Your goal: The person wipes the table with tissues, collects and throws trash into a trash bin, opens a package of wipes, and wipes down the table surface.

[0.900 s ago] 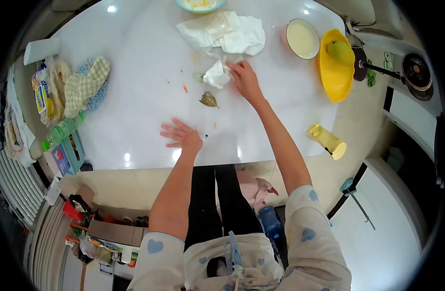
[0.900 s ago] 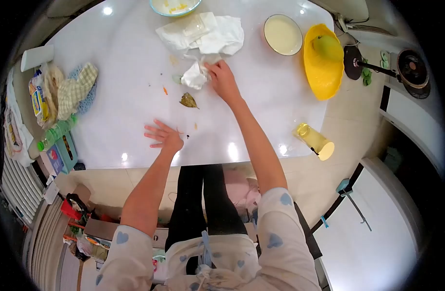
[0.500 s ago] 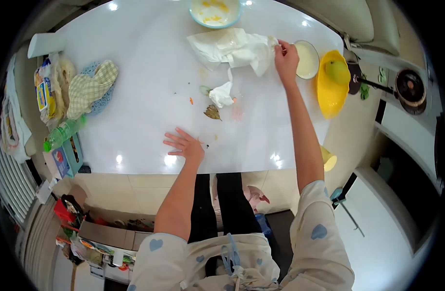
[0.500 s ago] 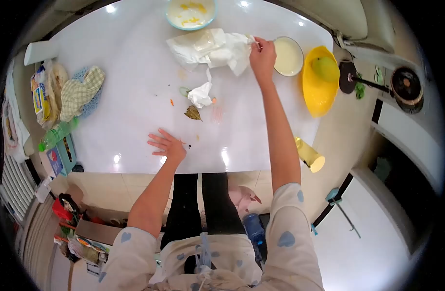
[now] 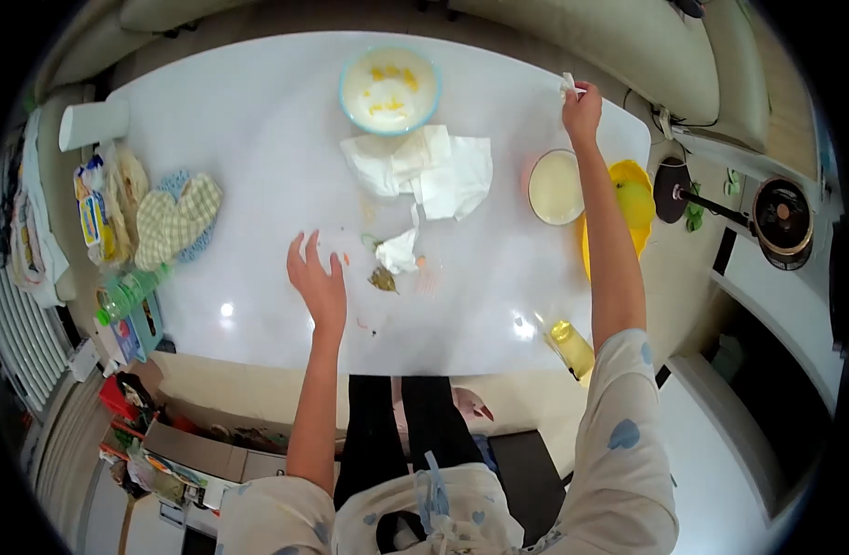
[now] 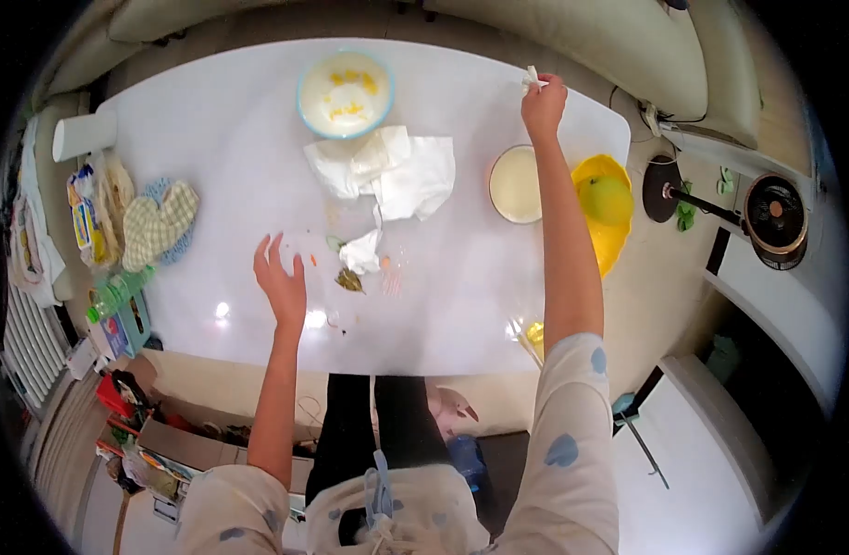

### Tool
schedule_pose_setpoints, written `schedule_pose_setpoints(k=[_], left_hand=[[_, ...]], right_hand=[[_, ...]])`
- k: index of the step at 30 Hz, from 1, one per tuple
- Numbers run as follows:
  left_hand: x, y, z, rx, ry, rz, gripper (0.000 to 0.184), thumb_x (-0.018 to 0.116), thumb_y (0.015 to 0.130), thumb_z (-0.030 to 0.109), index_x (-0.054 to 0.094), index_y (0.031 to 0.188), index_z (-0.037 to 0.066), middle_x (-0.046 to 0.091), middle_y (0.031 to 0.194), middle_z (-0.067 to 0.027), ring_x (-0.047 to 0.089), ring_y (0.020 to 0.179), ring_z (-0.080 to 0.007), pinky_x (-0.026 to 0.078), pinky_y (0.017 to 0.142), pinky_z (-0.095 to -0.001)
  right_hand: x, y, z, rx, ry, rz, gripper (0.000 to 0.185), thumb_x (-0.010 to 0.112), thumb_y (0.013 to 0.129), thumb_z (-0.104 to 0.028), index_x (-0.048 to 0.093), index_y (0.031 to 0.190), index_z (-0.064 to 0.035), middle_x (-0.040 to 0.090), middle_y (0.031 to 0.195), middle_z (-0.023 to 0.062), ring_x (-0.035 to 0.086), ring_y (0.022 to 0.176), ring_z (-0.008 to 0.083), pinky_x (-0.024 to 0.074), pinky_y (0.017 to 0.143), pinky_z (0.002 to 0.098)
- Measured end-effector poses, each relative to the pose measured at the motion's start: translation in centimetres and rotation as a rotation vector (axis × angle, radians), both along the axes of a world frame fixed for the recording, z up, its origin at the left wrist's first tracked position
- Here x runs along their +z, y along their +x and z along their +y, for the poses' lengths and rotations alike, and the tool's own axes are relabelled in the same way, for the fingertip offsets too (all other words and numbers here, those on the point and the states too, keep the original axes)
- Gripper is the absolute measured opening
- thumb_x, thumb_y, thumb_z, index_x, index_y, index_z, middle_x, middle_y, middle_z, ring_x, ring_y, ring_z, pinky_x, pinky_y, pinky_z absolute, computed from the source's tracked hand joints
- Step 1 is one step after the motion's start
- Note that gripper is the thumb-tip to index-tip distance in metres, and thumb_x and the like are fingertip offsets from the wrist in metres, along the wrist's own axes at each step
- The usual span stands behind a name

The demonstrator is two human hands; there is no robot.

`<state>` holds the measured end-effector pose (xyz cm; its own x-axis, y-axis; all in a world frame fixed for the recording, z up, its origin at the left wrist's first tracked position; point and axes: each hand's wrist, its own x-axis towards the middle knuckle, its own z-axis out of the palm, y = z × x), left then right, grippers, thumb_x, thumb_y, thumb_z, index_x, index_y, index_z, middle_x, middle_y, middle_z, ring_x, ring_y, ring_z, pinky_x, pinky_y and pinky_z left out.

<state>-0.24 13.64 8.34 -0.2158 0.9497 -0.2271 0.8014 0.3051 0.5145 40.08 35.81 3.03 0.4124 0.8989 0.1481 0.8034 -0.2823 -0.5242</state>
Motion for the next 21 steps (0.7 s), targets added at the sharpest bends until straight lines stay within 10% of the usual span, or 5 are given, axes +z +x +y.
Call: schedule_pose_setpoints(k=[6, 12, 18, 21], left_hand=[[-2.0, 1.8, 12.1, -0.131, -0.083, 0.301, 0.073, 0.067, 0.072, 0.013, 0.027, 0.133, 0.017, 0.025, 0.129, -0.0313, 0.032, 0.116, -0.0403, 0.023, 0.097, -0.0519], [-3.7, 3.7, 12.9, -0.204, -0.456, 0.485, 0.090, 0.071, 0.068, 0.020, 0.014, 0.137, 0.023, 0.021, 0.128, -0.0380, 0.033, 0.117, -0.0462, 0.021, 0.097, -0.0561], [-3.7, 3.3, 12.9, -0.172, -0.430, 0.406, 0.089, 0.072, 0.065, 0.012, 0.020, 0.136, 0.026, 0.020, 0.130, -0.0360, 0.031, 0.117, -0.0484, 0.043, 0.082, -0.0415], [-3.9, 3.4, 12.9, -0.154, -0.400, 0.399, 0.090, 0.073, 0.063, 0.010, 0.022, 0.135, 0.028, 0.020, 0.131, -0.0342, 0.031, 0.117, -0.0488, 0.045, 0.081, -0.0394]], right_hand=[[-5.4, -7.4, -1.0, 0.120, 0.023, -0.259, 0.017, 0.048, 0.069, 0.003, 0.054, 0.086, 0.0010, 0.055, 0.083, 0.0180, 0.053, 0.080, 0.0333, 0.0411, 0.070, 0.0426], [-2.4, -8.6, -3.8, 0.351, -0.180, 0.048, 0.013, 0.056, 0.072, -0.001, 0.054, 0.085, -0.0028, 0.052, 0.084, 0.0164, 0.051, 0.078, 0.0320, 0.0422, 0.070, 0.0390], [-2.9, -7.8, 0.8, -0.173, -0.012, 0.151, 0.017, 0.056, 0.070, 0.001, 0.055, 0.087, -0.0023, 0.051, 0.084, 0.0176, 0.051, 0.079, 0.0330, 0.0429, 0.071, 0.0382], [-3.8, -12.3, 0.3, 0.317, 0.018, 0.079, 0.015, 0.049, 0.067, 0.006, 0.052, 0.081, 0.0006, 0.048, 0.082, 0.0189, 0.049, 0.079, 0.0347, 0.0417, 0.069, 0.0397]])
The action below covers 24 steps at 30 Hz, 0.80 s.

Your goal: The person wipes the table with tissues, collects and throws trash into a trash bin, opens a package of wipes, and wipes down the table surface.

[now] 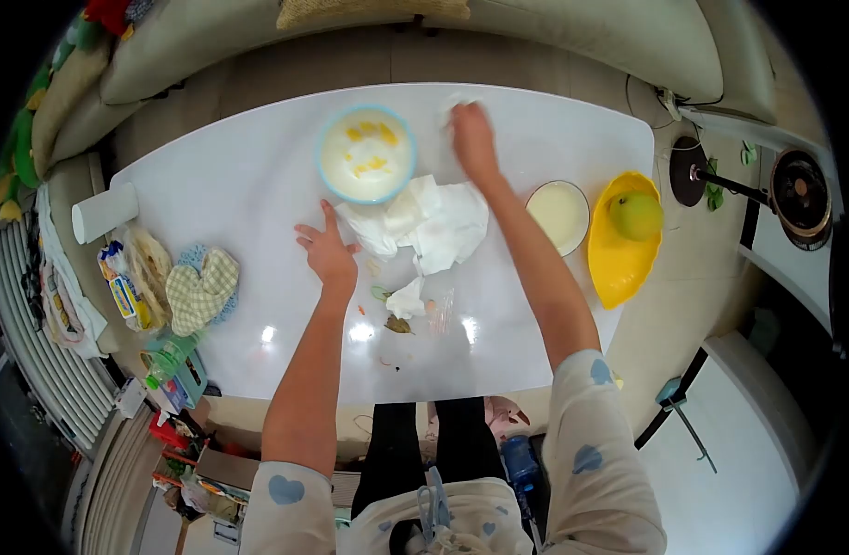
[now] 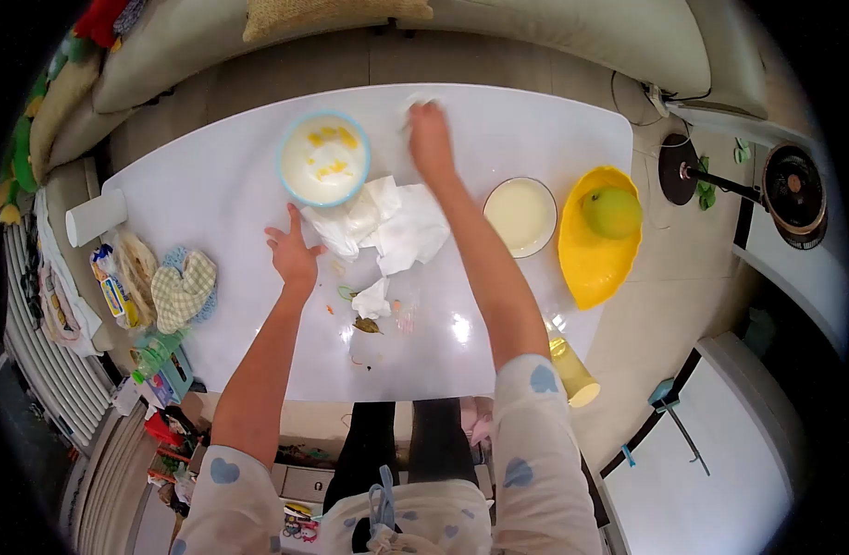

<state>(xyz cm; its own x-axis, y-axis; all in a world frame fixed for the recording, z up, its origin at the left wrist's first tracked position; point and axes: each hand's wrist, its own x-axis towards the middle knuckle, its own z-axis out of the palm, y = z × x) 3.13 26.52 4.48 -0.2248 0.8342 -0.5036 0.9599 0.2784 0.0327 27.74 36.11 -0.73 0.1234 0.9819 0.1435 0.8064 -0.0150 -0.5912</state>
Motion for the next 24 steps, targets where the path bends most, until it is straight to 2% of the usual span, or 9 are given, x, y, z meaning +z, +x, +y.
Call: schedule_pose_setpoints(k=[1, 5, 9, 12, 15, 17, 19, 20, 24], left_hand=[[0.0, 0.1, 0.1, 0.015, 0.006, -0.007, 0.092, 0.074, 0.061, 0.011, 0.022, 0.135, 0.030, 0.020, 0.132, -0.0332, 0.032, 0.117, -0.0485, 0.044, 0.083, -0.0401], [0.8, 0.5, 0.5, 0.036, -0.015, -0.019, 0.091, 0.071, 0.063, 0.005, 0.021, 0.135, 0.028, 0.015, 0.133, -0.0337, 0.028, 0.119, -0.0491, 0.047, 0.077, -0.0376], [1.0, 0.6, 0.7, 0.066, -0.068, -0.007, 0.091, 0.072, 0.063, 0.006, 0.021, 0.135, 0.030, 0.013, 0.135, -0.0321, 0.026, 0.121, -0.0481, 0.048, 0.076, -0.0361], [0.9, 0.3, 0.6, 0.069, -0.087, -0.001, 0.093, 0.073, 0.063, 0.007, 0.020, 0.135, 0.032, 0.011, 0.136, -0.0307, 0.025, 0.121, -0.0474, 0.049, 0.075, -0.0349], [0.5, 0.4, 0.7, 0.065, -0.082, 0.009, 0.094, 0.074, 0.062, 0.009, 0.018, 0.135, 0.033, 0.010, 0.136, -0.0300, 0.025, 0.122, -0.0469, 0.050, 0.073, -0.0341], [0.5, 0.7, 0.6, 0.066, -0.077, 0.007, 0.095, 0.075, 0.061, 0.010, 0.018, 0.135, 0.033, 0.011, 0.136, -0.0299, 0.025, 0.122, -0.0467, 0.051, 0.073, -0.0338], [0.7, 0.9, 0.9, 0.144, -0.093, 0.007, 0.097, 0.073, 0.061, 0.006, 0.018, 0.134, 0.038, 0.012, 0.137, -0.0277, 0.025, 0.122, -0.0459, 0.046, 0.081, -0.0379], [0.2, 0.7, 0.7, 0.076, -0.086, 0.048, 0.098, 0.075, 0.060, 0.010, 0.017, 0.135, 0.035, 0.010, 0.136, -0.0308, 0.024, 0.122, -0.0476, 0.050, 0.072, -0.0333], [0.1, 0.4, 0.5, 0.071, -0.075, 0.023, 0.098, 0.075, 0.060, 0.009, 0.017, 0.135, 0.034, 0.010, 0.136, -0.0310, 0.024, 0.122, -0.0483, 0.050, 0.071, -0.0333]], right_hand=[[1.0, -1.3, -1.5, 0.108, -0.134, 0.037, 0.015, 0.047, 0.067, 0.006, 0.052, 0.080, 0.0007, 0.049, 0.081, 0.0189, 0.049, 0.078, 0.0343, 0.0413, 0.068, 0.0402], [1.9, -0.7, -4.1, 0.180, -0.071, 0.180, 0.012, 0.046, 0.068, 0.005, 0.052, 0.078, 0.0010, 0.049, 0.079, 0.0196, 0.048, 0.077, 0.0341, 0.0402, 0.066, 0.0418], [1.0, 4.1, 1.1, -0.324, -0.083, 0.047, 0.007, 0.047, 0.075, 0.001, 0.053, 0.078, 0.0012, 0.051, 0.080, 0.0196, 0.049, 0.077, 0.0342, 0.0400, 0.067, 0.0415], [0.2, 1.0, 3.2, -0.300, 0.126, 0.036, 0.009, 0.045, 0.076, 0.001, 0.054, 0.078, 0.0009, 0.051, 0.079, 0.0199, 0.049, 0.077, 0.0340, 0.0398, 0.067, 0.0412], [0.0, -3.0, 0.4, 0.148, -0.066, -0.020, 0.010, 0.046, 0.075, 0.001, 0.053, 0.081, -0.0003, 0.051, 0.083, 0.0201, 0.049, 0.078, 0.0332, 0.0406, 0.068, 0.0418], [0.9, -2.4, -1.3, 0.172, -0.010, 0.131, 0.010, 0.047, 0.075, 0.001, 0.053, 0.083, -0.0004, 0.051, 0.082, 0.0196, 0.049, 0.078, 0.0336, 0.0411, 0.069, 0.0411], [-0.4, 1.4, -2.0, 0.101, -0.027, -0.008, 0.011, 0.048, 0.074, 0.000, 0.053, 0.085, 0.0000, 0.051, 0.083, 0.0188, 0.049, 0.077, 0.0331, 0.0417, 0.068, 0.0405], [-0.8, 4.5, -1.5, 0.035, -0.056, -0.095, 0.011, 0.049, 0.075, 0.000, 0.053, 0.085, 0.0003, 0.051, 0.083, 0.0186, 0.050, 0.077, 0.0328, 0.0419, 0.067, 0.0405], [0.8, 8.5, 1.1, -0.342, -0.121, -0.156, 0.010, 0.046, 0.078, -0.001, 0.052, 0.086, 0.0018, 0.051, 0.080, 0.0191, 0.050, 0.074, 0.0323, 0.0416, 0.063, 0.0409]])
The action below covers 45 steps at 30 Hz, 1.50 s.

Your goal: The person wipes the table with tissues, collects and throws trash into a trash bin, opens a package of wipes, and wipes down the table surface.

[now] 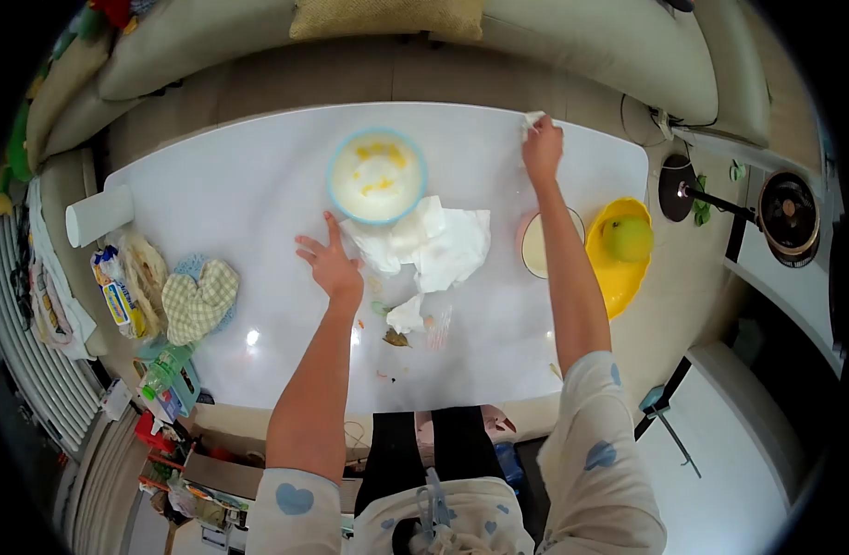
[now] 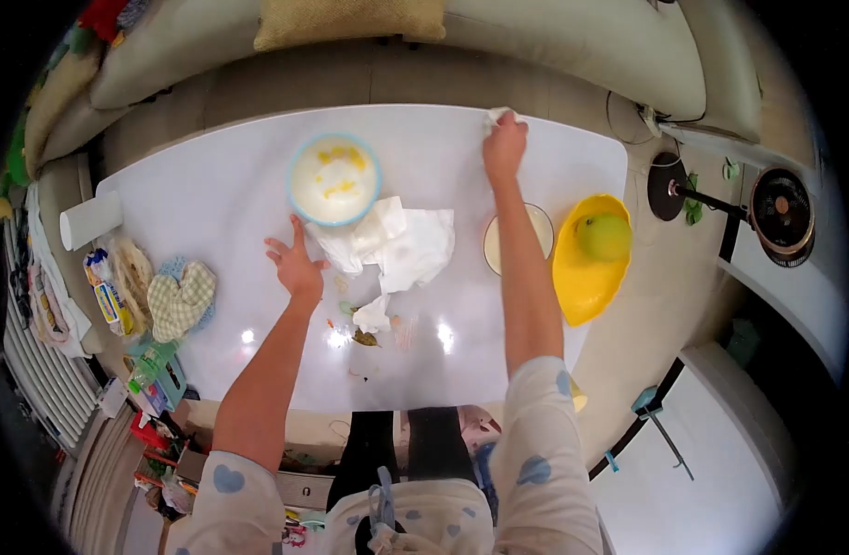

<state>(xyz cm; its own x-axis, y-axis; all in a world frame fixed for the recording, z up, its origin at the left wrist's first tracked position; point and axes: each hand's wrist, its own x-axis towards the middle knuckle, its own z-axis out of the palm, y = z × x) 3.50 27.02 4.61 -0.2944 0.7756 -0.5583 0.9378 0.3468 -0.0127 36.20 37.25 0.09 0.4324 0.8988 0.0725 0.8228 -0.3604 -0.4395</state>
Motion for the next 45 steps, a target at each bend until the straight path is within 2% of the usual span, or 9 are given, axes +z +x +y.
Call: schedule_pose_setpoints(k=[4, 6, 18, 23, 24, 29, 36, 43, 45], left_hand=[[-0.6, -0.5, 0.2, -0.023, 0.033, -0.013, 0.099, 0.075, 0.059, 0.008, 0.017, 0.135, 0.034, 0.011, 0.136, -0.0313, 0.025, 0.121, -0.0494, 0.049, 0.073, -0.0359], [-0.4, -0.6, -0.3, -0.043, 0.042, -0.037, 0.099, 0.075, 0.059, 0.009, 0.017, 0.135, 0.034, 0.011, 0.136, -0.0313, 0.025, 0.120, -0.0495, 0.049, 0.074, -0.0368], [0.6, -0.4, 0.7, -0.009, 0.006, -0.010, 0.106, 0.079, 0.053, 0.010, 0.018, 0.135, 0.037, 0.015, 0.135, -0.0307, 0.027, 0.121, -0.0478, 0.045, 0.084, -0.0379], [0.6, -0.5, 1.0, -0.018, -0.009, 0.000, 0.109, 0.081, 0.051, 0.012, 0.015, 0.135, 0.038, 0.015, 0.135, -0.0301, 0.027, 0.120, -0.0481, 0.044, 0.085, -0.0383], [0.7, -0.4, 1.0, -0.016, -0.015, 0.006, 0.111, 0.081, 0.051, 0.012, 0.014, 0.135, 0.038, 0.014, 0.136, -0.0301, 0.027, 0.120, -0.0480, 0.044, 0.086, -0.0383], [0.5, -0.7, 1.2, -0.032, -0.042, 0.026, 0.112, 0.081, 0.050, 0.016, 0.013, 0.135, 0.038, 0.013, 0.136, -0.0301, 0.027, 0.120, -0.0477, 0.044, 0.086, -0.0379], [0.0, -0.9, 1.0, -0.068, -0.001, 0.015, 0.112, 0.081, 0.051, 0.015, 0.012, 0.136, 0.037, 0.013, 0.135, -0.0321, 0.028, 0.119, -0.0492, 0.045, 0.085, -0.0380], [0.5, -0.6, 1.4, -0.054, -0.073, 0.017, 0.112, 0.081, 0.051, 0.017, 0.011, 0.136, 0.036, 0.012, 0.134, -0.0329, 0.028, 0.119, -0.0501, 0.046, 0.083, -0.0384], [0.4, -0.7, 1.4, -0.083, -0.040, 0.054, 0.112, 0.082, 0.051, 0.018, 0.012, 0.136, 0.036, 0.012, 0.134, -0.0336, 0.028, 0.118, -0.0506, 0.047, 0.082, -0.0380]], right_hand=[[-2.8, -7.4, 0.6, 0.309, 0.208, -0.034, 0.017, 0.048, 0.073, 0.000, 0.053, 0.089, 0.0036, 0.053, 0.081, 0.0202, 0.051, 0.081, 0.0328, 0.0419, 0.074, 0.0419], [-0.6, -12.5, -1.3, 0.486, -0.064, 0.062, 0.031, 0.052, 0.066, 0.007, 0.055, 0.095, -0.0016, 0.053, 0.088, 0.0188, 0.052, 0.084, 0.0319, 0.0451, 0.074, 0.0416], [-0.8, 10.5, -2.8, -0.176, -0.135, 0.024, 0.014, 0.051, 0.073, -0.003, 0.054, 0.086, -0.0022, 0.053, 0.081, 0.0205, 0.052, 0.077, 0.0357, 0.0430, 0.070, 0.0433], [-2.0, -2.0, -2.1, 0.119, 0.157, 0.159, 0.016, 0.040, 0.082, -0.007, 0.054, 0.088, 0.0010, 0.052, 0.083, 0.0205, 0.049, 0.083, 0.0330, 0.0396, 0.073, 0.0457], [-1.3, -4.9, -1.6, 0.118, -0.165, 0.167, 0.017, 0.041, 0.082, -0.006, 0.053, 0.091, 0.0011, 0.051, 0.088, 0.0208, 0.049, 0.084, 0.0339, 0.0417, 0.073, 0.0457], [2.0, -8.7, -5.7, 0.358, -0.238, 0.005, 0.018, 0.052, 0.070, -0.001, 0.056, 0.087, -0.0045, 0.051, 0.088, 0.0150, 0.053, 0.081, 0.0290, 0.0474, 0.068, 0.0393], [1.4, -3.5, -3.0, -0.017, -0.240, -0.582, 0.004, 0.053, 0.071, -0.008, 0.054, 0.072, -0.0112, 0.052, 0.072, 0.0041, 0.055, 0.066, 0.0193, 0.0398, 0.057, 0.0318], [2.1, -7.6, -7.5, 0.099, -0.317, -0.512, 0.009, 0.059, 0.067, -0.007, 0.055, 0.076, -0.0093, 0.053, 0.074, 0.0044, 0.056, 0.068, 0.0198, 0.0402, 0.062, 0.0322], [3.0, -5.2, -6.1, 0.062, -0.473, -0.192, 0.013, 0.063, 0.068, -0.013, 0.055, 0.077, -0.0078, 0.057, 0.082, 0.0067, 0.058, 0.074, 0.0219, 0.0416, 0.069, 0.0359]])
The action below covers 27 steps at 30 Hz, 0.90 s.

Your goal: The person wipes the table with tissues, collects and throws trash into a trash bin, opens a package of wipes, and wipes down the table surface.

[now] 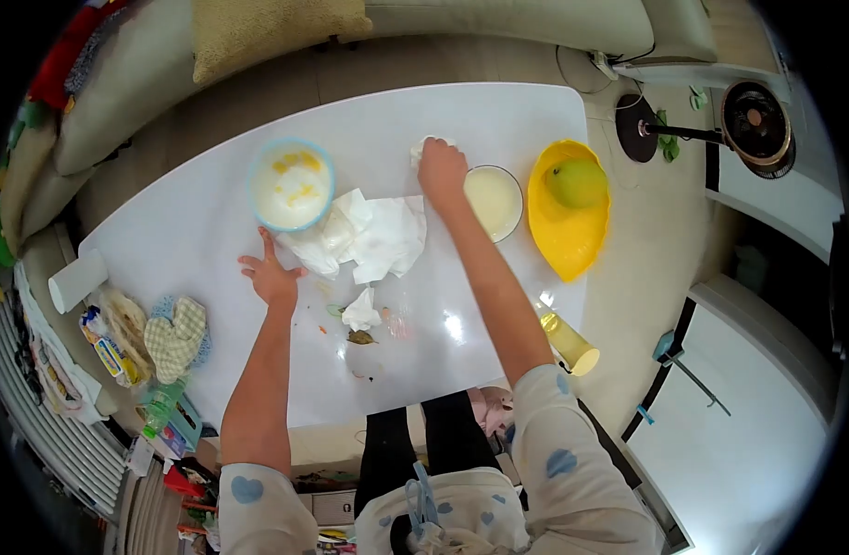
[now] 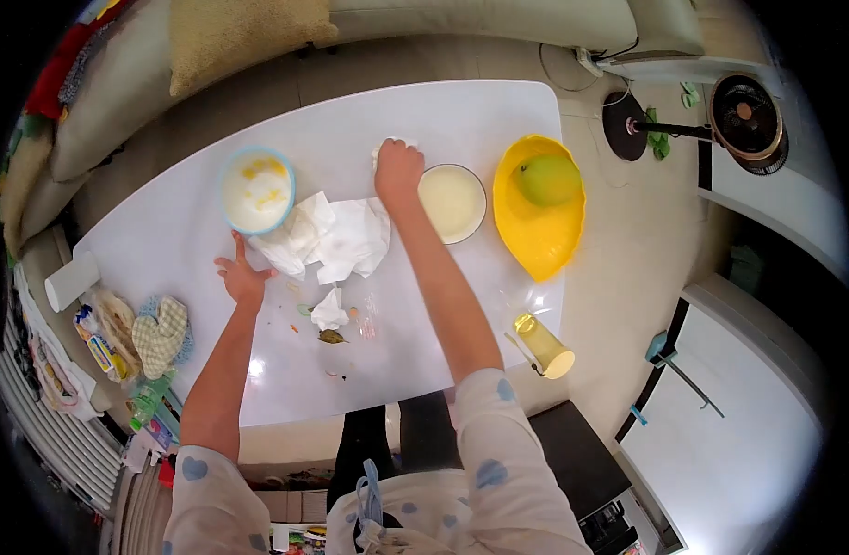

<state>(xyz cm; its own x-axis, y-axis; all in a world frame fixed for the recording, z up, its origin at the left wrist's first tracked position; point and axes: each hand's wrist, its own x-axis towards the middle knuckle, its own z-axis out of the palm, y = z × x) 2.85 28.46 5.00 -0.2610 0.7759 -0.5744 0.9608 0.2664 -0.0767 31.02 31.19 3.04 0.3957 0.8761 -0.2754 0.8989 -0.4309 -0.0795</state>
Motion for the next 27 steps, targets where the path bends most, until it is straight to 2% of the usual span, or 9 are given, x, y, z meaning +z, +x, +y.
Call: schedule_pose_setpoints(k=[1, 3, 4, 6, 9, 13, 15, 21, 27], left_hand=[[-0.2, -0.1, 0.0, 0.003, 0.000, -0.002, 0.112, 0.082, 0.051, 0.018, 0.012, 0.136, 0.036, 0.012, 0.134, -0.0336, 0.028, 0.118, -0.0506, 0.047, 0.082, -0.0380], [-0.5, -0.4, -0.1, -0.004, 0.004, -0.030, 0.112, 0.081, 0.051, 0.017, 0.011, 0.136, 0.036, 0.012, 0.133, -0.0348, 0.027, 0.118, -0.0510, 0.047, 0.081, -0.0377], [-0.5, -0.5, -0.1, -0.002, 0.001, -0.027, 0.112, 0.081, 0.051, 0.017, 0.011, 0.136, 0.036, 0.012, 0.133, -0.0348, 0.027, 0.118, -0.0510, 0.047, 0.081, -0.0377], [-0.5, -0.4, -0.1, -0.014, 0.023, -0.033, 0.112, 0.081, 0.051, 0.016, 0.011, 0.136, 0.035, 0.012, 0.133, -0.0354, 0.027, 0.118, -0.0515, 0.047, 0.080, -0.0376], [-0.5, -0.5, -0.1, -0.025, 0.024, -0.034, 0.112, 0.081, 0.051, 0.016, 0.010, 0.136, 0.035, 0.012, 0.133, -0.0362, 0.027, 0.118, -0.0524, 0.047, 0.080, -0.0372], [-0.5, -0.5, 0.0, -0.041, 0.033, -0.037, 0.112, 0.081, 0.052, 0.018, 0.010, 0.136, 0.035, 0.012, 0.132, -0.0369, 0.028, 0.117, -0.0534, 0.047, 0.079, -0.0368], [-0.5, -0.7, 0.0, -0.053, 0.029, -0.031, 0.112, 0.081, 0.052, 0.021, 0.009, 0.136, 0.035, 0.012, 0.132, -0.0375, 0.028, 0.116, -0.0540, 0.048, 0.079, -0.0371], [-0.4, -0.6, 0.3, -0.072, 0.008, 0.008, 0.112, 0.081, 0.053, 0.024, 0.007, 0.136, 0.037, 0.013, 0.132, -0.0374, 0.029, 0.116, -0.0534, 0.047, 0.080, -0.0382], [-0.3, -0.6, 0.3, -0.062, 0.019, 0.007, 0.110, 0.081, 0.053, 0.025, 0.010, 0.135, 0.038, 0.013, 0.132, -0.0363, 0.030, 0.117, -0.0518, 0.046, 0.081, -0.0402]], right_hand=[[2.4, 1.2, 0.3, -0.011, -0.137, 0.217, 0.039, 0.068, 0.067, -0.028, 0.054, 0.094, -0.0044, 0.057, 0.099, 0.0128, 0.055, 0.093, 0.0307, 0.0377, 0.083, 0.0462], [5.9, 1.9, -0.7, 0.089, -0.085, 0.002, 0.085, 0.073, 0.058, -0.046, 0.038, 0.124, -0.0055, 0.044, 0.120, 0.0216, 0.039, 0.113, 0.0427, 0.0238, 0.094, 0.0573], [6.5, 2.4, -1.7, 0.091, -0.089, 0.005, 0.085, 0.073, 0.058, -0.046, 0.038, 0.124, -0.0055, 0.044, 0.120, 0.0216, 0.039, 0.113, 0.0427, 0.0238, 0.094, 0.0573], [7.6, 3.5, -3.6, -0.006, -0.317, -0.001, 0.114, 0.074, 0.051, -0.054, 0.012, 0.137, -0.0114, 0.024, 0.134, 0.0265, 0.017, 0.123, 0.0496, 0.0113, 0.096, 0.0628], [7.6, 4.1, -6.0, 0.097, -0.367, 0.009, 0.119, 0.075, 0.048, -0.054, 0.008, 0.138, -0.0141, 0.013, 0.137, 0.0272, 0.012, 0.125, 0.0497, 0.0112, 0.096, 0.0628], [7.7, 4.1, -7.0, 0.058, -0.374, 0.069, 0.116, 0.076, 0.048, -0.050, 0.011, 0.137, -0.0151, 0.014, 0.137, 0.0260, 0.011, 0.125, 0.0487, 0.0117, 0.095, 0.0632], [8.0, 3.7, -7.8, 0.123, -0.418, 0.035, 0.113, 0.077, 0.049, -0.044, 0.012, 0.136, -0.0157, 0.016, 0.136, 0.0246, 0.016, 0.124, 0.0470, 0.0171, 0.096, 0.0606], [8.0, 3.4, -12.5, 0.175, -0.387, -0.013, 0.110, 0.078, 0.048, -0.039, 0.016, 0.135, -0.0128, 0.020, 0.133, 0.0261, 0.020, 0.122, 0.0463, 0.0214, 0.096, 0.0567], [7.9, 3.5, -18.2, 0.161, -0.385, 0.029, 0.112, 0.078, 0.047, -0.039, 0.015, 0.135, -0.0116, 0.016, 0.134, 0.0287, 0.018, 0.122, 0.0483, 0.0184, 0.097, 0.0575]])
